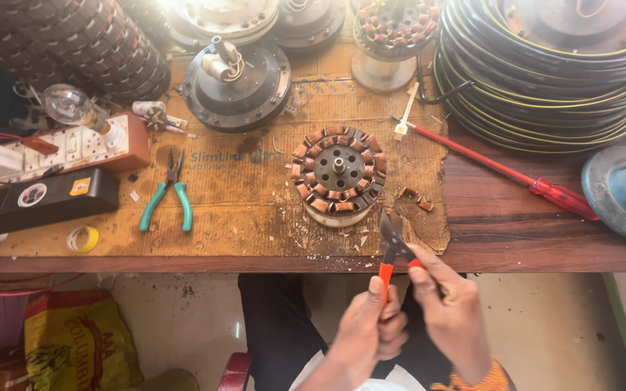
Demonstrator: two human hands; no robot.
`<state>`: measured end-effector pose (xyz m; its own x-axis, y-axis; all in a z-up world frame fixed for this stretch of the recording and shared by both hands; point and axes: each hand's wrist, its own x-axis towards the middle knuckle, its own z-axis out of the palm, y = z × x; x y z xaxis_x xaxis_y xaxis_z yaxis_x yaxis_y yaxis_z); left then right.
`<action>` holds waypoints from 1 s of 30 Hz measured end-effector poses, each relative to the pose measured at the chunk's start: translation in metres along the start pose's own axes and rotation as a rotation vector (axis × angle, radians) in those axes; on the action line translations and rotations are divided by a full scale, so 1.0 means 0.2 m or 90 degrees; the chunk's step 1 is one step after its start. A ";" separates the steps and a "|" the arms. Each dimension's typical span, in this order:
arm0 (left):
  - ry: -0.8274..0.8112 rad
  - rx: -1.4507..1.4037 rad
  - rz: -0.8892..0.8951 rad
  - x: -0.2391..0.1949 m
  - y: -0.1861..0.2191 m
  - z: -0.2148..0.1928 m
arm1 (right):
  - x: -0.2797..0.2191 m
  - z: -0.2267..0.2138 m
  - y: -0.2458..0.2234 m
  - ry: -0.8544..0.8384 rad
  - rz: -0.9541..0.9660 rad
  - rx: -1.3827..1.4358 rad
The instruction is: The person uses red-handled wire cutters to trim excess copper wire from a circular stator assembly on a workbench. They rotate the stator and repeatedly snip protruding coil ends, then switch to green-handled pliers to continue trimming and adjusting the copper windings.
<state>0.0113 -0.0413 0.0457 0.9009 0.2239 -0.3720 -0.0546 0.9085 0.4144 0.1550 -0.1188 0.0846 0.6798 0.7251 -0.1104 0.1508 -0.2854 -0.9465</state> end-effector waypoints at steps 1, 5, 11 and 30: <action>-0.013 0.029 -0.016 -0.01 0.02 -0.03 | 0.01 -0.03 -0.01 -0.010 0.023 -0.019; 0.124 0.408 0.088 -0.07 0.16 -0.15 | 0.01 -0.08 -0.01 -0.133 0.023 -0.013; 0.366 0.471 0.455 0.04 0.68 -0.13 | 0.06 0.04 -0.05 -0.235 0.198 0.277; 0.165 0.396 0.486 0.22 0.72 0.03 | 0.12 0.14 -0.09 -0.244 0.170 0.378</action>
<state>0.0459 0.0981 0.0936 0.5939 0.8038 0.0351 -0.2762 0.1627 0.9472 0.1488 -0.0779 0.0904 0.3249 0.8768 -0.3544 -0.4701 -0.1754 -0.8650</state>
